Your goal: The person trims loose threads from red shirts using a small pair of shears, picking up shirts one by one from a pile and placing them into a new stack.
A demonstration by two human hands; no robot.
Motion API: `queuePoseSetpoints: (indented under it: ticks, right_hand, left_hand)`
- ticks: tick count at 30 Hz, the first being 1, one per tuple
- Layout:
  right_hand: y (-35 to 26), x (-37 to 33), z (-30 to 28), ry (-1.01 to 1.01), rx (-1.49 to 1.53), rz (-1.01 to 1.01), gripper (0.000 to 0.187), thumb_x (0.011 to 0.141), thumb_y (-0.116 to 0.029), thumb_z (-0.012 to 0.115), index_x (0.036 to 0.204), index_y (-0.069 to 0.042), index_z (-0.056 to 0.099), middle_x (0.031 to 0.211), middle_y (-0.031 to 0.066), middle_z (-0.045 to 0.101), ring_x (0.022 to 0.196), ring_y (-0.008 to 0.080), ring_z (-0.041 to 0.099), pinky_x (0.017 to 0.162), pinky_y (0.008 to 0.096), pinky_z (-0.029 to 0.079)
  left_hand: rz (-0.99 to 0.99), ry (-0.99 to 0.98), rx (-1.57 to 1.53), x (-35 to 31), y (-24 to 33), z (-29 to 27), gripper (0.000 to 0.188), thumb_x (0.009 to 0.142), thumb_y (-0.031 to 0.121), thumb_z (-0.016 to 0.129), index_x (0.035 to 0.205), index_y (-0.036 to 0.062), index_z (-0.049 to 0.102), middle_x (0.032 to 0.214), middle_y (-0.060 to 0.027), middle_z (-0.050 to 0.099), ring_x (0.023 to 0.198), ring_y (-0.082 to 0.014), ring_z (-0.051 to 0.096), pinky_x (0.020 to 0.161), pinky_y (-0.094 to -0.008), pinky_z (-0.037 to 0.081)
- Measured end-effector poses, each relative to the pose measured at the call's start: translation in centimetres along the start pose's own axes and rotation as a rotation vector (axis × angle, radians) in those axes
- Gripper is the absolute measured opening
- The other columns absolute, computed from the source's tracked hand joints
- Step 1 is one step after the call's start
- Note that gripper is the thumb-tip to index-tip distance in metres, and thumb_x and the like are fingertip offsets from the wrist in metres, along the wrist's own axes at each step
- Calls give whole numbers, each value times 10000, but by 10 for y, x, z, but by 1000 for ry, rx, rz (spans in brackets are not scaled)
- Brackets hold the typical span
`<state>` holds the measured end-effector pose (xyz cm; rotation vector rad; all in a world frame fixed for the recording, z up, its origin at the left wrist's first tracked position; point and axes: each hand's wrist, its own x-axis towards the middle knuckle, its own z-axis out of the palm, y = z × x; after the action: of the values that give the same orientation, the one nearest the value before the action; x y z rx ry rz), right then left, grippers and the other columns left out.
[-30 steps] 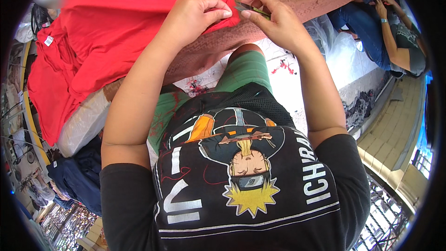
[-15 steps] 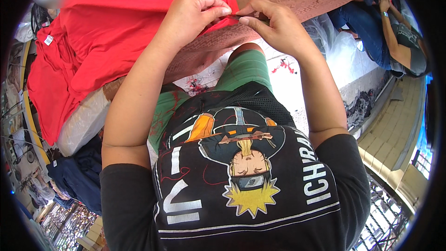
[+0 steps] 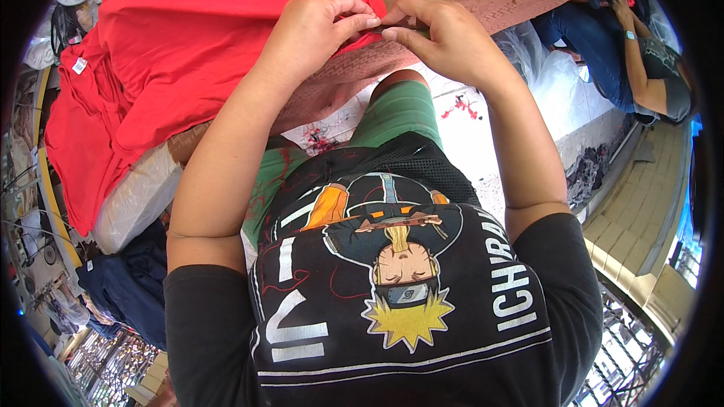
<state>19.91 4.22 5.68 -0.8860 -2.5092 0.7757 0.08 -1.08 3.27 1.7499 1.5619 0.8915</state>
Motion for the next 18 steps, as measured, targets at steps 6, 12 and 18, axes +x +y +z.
queuePoseSetpoints:
  ticks: [6,12,18]
  right_hand:
    - [3,2,1,-17,-152,-65,190,822,-247,648,937,-96,649,817,137,670,785,340,639,689,441,490]
    - [12,-12,-8,105,-43,62,230,811,-243,675,981,-88,654,843,135,672,812,327,646,697,424,496]
    - [18,-23,8,104,136,13,287,813,-184,690,1073,-73,636,973,116,673,867,281,656,761,380,512]
  left_hand:
    - [4,-6,111,-3,8,0,180,889,156,641,961,-3,686,855,-64,702,754,-127,636,715,-268,505]
    - [321,-268,-148,-26,21,-61,176,897,167,624,830,7,656,890,-62,650,809,-149,581,748,-251,451]
    - [78,123,20,-59,15,-35,234,830,208,708,917,19,601,920,-53,619,791,-154,551,742,-286,454]
